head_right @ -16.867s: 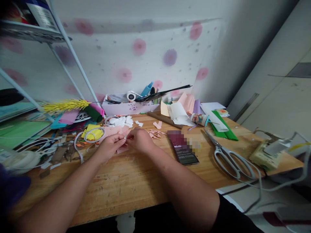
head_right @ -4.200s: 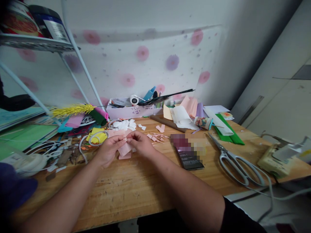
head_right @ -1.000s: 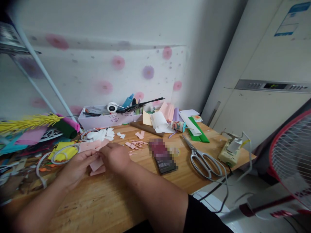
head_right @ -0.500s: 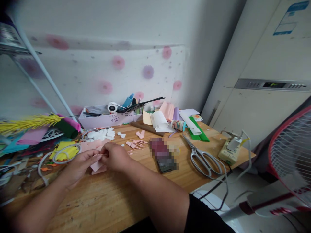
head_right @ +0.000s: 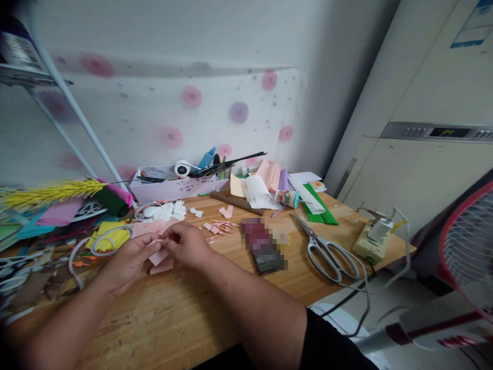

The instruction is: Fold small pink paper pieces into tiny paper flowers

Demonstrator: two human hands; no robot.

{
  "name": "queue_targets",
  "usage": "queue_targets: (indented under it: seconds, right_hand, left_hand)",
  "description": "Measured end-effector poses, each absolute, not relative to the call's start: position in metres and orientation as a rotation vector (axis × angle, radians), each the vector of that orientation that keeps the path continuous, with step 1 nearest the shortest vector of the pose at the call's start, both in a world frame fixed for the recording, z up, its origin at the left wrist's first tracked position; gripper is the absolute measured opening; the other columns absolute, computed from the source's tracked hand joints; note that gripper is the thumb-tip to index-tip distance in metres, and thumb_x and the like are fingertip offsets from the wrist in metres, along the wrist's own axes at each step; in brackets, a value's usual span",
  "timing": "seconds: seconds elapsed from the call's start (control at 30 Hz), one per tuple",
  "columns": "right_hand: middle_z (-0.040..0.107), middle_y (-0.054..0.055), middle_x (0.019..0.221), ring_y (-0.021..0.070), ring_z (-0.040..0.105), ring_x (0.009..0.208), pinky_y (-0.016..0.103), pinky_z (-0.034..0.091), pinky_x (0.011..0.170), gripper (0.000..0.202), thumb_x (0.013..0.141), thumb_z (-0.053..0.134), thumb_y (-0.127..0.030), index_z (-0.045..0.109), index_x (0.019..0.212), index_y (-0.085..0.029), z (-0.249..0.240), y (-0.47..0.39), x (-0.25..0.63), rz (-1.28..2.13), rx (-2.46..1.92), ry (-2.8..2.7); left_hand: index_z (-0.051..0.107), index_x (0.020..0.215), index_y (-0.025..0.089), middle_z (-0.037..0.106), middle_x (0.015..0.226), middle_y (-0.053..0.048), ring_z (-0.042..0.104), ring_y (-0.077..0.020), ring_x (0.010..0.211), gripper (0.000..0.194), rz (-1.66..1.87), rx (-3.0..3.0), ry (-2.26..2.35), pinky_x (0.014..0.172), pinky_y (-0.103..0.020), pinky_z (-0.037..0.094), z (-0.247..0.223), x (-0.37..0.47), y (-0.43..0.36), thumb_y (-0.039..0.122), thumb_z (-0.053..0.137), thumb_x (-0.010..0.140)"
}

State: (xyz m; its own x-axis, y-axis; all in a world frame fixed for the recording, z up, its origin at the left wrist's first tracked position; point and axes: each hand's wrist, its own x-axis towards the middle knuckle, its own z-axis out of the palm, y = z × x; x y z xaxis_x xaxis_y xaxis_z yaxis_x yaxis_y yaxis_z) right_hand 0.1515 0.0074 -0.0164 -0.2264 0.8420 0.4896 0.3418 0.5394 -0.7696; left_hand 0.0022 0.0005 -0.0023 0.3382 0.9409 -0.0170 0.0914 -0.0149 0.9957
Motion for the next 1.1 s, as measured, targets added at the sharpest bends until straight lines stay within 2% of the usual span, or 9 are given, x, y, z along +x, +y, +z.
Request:
queue_targets:
  seconds: [0.1,0.27,0.7,0.93,1.1]
  right_hand:
    - [0.055,0.000,0.074,0.0084,0.049,0.067,0.018,0.039,0.061,0.007,0.071,0.055,-0.018,0.058,0.077,-0.017,-0.012,0.004,0.151,0.524,-0.954,-1.828]
    - [0.054,0.001,0.073,0.0093,0.049,0.070,0.019,0.039,0.063,0.007,0.070,0.053,-0.012,0.057,0.073,-0.016,-0.006,-0.001,0.153,0.437,-0.926,-1.869]
    - [0.051,0.000,0.077,0.0091,0.048,0.073,0.018,0.039,0.064,0.013,0.065,0.049,-0.007,0.054,0.073,-0.017,-0.010,0.002,0.151,0.510,-0.913,-1.878]
    - [0.052,-0.003,0.069,0.0076,0.046,0.060,0.017,0.036,0.055,0.013,0.066,0.053,-0.016,0.053,0.079,-0.018,-0.017,0.004,0.150,0.637,-1.039,-1.838]
    - [0.052,-0.004,0.064,0.0068,0.045,0.057,0.016,0.034,0.051,0.009,0.067,0.053,-0.020,0.055,0.076,-0.016,-0.015,0.004,0.152,0.756,-1.036,-1.771]
  left_hand:
    - [0.056,0.083,0.014,0.059,0.075,-0.002,0.053,-0.0130,0.066,0.023,0.907,1.371,0.974,0.058,-0.022,0.038,-0.004,0.002,0.001,0.033,0.056,0.071]
    - [0.056,0.079,0.013,0.058,0.070,-0.002,0.051,-0.0125,0.063,0.021,0.890,1.308,0.974,0.056,-0.022,0.038,-0.001,0.004,-0.001,0.031,0.058,0.069]
    - [0.055,0.083,0.013,0.056,0.074,-0.002,0.051,-0.0120,0.064,0.021,0.880,1.200,0.876,0.056,-0.022,0.039,0.005,0.004,-0.005,0.028,0.060,0.068]
    - [0.052,0.070,0.013,0.052,0.063,0.000,0.049,-0.0106,0.058,0.020,0.926,1.254,0.931,0.053,-0.021,0.037,0.002,0.003,-0.002,0.030,0.062,0.065]
    - [0.054,0.071,0.013,0.053,0.066,0.000,0.048,-0.0100,0.060,0.017,0.962,1.338,0.950,0.055,-0.021,0.037,0.000,0.003,-0.001,0.028,0.060,0.067]
